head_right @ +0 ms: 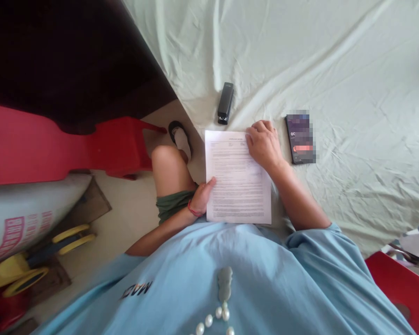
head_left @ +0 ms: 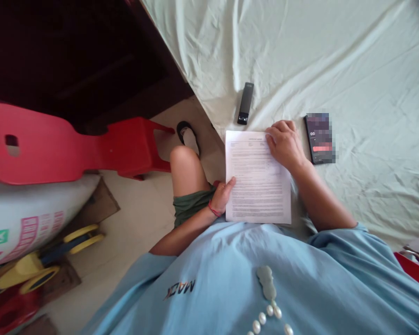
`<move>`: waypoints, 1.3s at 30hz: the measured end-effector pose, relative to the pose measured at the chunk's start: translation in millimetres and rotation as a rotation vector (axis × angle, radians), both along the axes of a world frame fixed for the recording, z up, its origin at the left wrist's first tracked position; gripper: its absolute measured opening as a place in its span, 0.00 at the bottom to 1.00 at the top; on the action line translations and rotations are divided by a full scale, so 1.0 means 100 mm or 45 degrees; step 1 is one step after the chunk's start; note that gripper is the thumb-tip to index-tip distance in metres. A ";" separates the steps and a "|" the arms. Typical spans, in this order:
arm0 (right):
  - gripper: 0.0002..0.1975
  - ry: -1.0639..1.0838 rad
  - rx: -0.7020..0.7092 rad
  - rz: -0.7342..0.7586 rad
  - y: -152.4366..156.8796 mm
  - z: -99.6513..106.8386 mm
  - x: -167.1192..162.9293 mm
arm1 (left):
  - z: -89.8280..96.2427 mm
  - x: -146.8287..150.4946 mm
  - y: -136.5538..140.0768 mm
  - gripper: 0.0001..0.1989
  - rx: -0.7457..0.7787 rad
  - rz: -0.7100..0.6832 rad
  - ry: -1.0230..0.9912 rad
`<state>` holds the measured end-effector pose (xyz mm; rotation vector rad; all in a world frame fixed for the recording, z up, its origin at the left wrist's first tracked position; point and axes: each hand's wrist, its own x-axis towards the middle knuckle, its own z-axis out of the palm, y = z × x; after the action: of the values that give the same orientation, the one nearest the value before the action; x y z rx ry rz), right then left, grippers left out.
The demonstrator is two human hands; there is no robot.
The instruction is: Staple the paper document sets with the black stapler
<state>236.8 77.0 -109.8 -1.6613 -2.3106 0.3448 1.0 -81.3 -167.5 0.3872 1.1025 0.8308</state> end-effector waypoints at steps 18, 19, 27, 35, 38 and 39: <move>0.16 -0.015 -0.269 -0.025 0.62 0.14 -0.15 | 0.03 0.04 0.25 0.36 -0.018 0.149 -0.143; 0.16 -0.018 -0.285 -0.036 0.67 0.14 -0.16 | 0.03 0.05 0.28 0.35 -0.028 0.147 -0.198; 0.15 -0.042 -0.280 -0.040 0.93 0.07 -0.09 | 0.07 0.08 0.50 0.33 -0.096 0.078 -0.341; 0.21 0.038 0.000 -0.022 0.68 0.19 -0.16 | 0.17 0.06 0.71 0.34 -0.036 0.044 -0.041; 0.30 0.103 0.118 0.205 0.53 0.20 -0.32 | 0.23 0.07 0.73 0.35 -0.027 0.005 0.031; 0.33 0.097 0.116 0.272 0.50 0.19 -0.37 | 0.25 0.07 0.73 0.36 -0.021 -0.014 0.039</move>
<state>199.9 127.0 -91.0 -1.3401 -2.4129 0.3345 7.6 -7.9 -142.5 0.3931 1.1343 0.8081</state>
